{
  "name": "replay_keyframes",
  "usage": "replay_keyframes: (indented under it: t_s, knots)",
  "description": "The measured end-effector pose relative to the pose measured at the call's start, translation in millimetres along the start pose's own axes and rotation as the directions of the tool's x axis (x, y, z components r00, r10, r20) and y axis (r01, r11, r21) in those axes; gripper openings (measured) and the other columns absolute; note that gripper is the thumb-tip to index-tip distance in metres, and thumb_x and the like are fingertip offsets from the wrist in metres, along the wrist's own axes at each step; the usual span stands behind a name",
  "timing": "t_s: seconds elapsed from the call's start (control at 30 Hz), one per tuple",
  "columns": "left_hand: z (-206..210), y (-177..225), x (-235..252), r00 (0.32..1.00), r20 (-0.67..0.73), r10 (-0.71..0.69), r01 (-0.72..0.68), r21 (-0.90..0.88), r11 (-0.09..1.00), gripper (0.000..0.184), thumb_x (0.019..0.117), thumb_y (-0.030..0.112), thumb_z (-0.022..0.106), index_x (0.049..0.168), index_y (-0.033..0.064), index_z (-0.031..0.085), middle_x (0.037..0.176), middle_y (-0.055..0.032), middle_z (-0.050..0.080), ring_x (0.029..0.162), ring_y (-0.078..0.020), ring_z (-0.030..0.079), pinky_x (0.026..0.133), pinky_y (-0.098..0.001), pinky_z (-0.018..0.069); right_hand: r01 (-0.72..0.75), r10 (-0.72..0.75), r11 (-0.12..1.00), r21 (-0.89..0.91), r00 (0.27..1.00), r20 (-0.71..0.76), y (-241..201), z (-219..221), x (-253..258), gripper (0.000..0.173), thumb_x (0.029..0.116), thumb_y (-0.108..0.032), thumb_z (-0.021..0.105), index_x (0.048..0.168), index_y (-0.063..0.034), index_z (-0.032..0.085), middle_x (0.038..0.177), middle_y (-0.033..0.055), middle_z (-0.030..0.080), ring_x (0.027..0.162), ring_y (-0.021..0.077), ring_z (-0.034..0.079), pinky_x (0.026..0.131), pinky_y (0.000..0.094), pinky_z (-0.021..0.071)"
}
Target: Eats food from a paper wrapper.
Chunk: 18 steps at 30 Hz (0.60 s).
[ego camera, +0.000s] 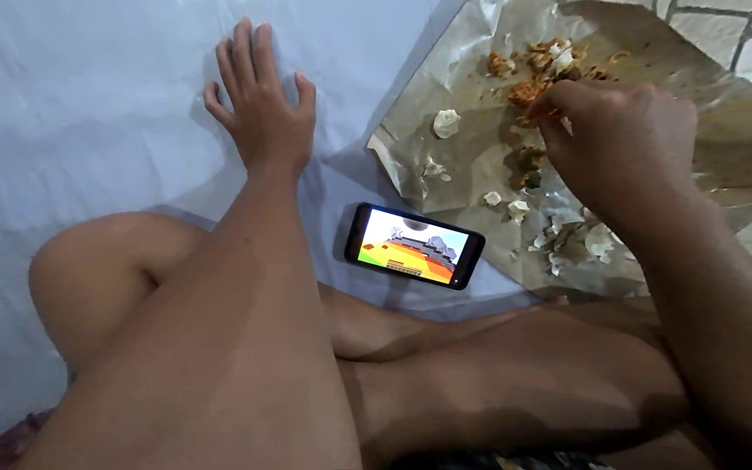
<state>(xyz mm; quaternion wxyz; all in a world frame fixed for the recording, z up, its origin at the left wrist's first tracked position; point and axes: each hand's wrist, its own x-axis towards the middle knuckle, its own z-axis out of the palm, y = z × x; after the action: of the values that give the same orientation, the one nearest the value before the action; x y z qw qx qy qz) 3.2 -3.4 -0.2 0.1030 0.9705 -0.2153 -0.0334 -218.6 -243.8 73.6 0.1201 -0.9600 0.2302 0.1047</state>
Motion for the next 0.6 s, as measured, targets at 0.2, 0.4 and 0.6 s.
replay_keyframes:
  t_s: [0.2,0.4,0.6]
  knots:
    - [-1.7,-0.4,-0.7,1.000,-0.007,0.007,-0.007,-0.012,1.000,0.060,0.1031,0.046,0.039,0.158,0.0233,0.039,0.167,-0.0044,0.033,0.156,-0.0290,0.023,0.116,-0.0685,0.0155,0.019,-0.028,0.921,0.389,0.999,0.018,25.4,6.1,5.9,0.015,0.1018,-0.010,0.062,0.111,-0.0040,0.071,0.107,0.0170,0.074,0.098,0.0323,0.073,0.089,0.0575,0.0564]
    - [-1.3,-0.5,-1.3,1.000,0.001,0.007,-0.007,-0.007,1.000,0.059,0.1033,0.046,0.038,0.158,0.0238,0.038,0.167,-0.0037,0.032,0.156,-0.0283,0.022,0.116,-0.0666,0.0152,-0.034,0.067,0.921,0.387,0.995,-0.073,39.3,-5.7,6.2,0.019,0.1012,-0.014,0.062,0.112,-0.0029,0.072,0.107,0.0195,0.073,0.098,0.0311,0.072,0.091,0.0543,0.0554]
    - [-2.4,-0.3,-1.1,1.000,0.015,-0.003,0.003,-0.020,1.000,0.060,0.1028,0.047,0.039,0.159,0.0242,0.037,0.167,-0.0028,0.031,0.157,-0.0271,0.021,0.117,-0.0671,0.0135,-0.067,0.075,0.985,0.160,0.996,-0.041,17.1,-2.5,3.5,0.020,0.1023,-0.013,0.060,0.114,-0.0089,0.076,0.109,0.0264,0.073,0.104,0.0523,0.067,0.085,0.0760,0.0454]
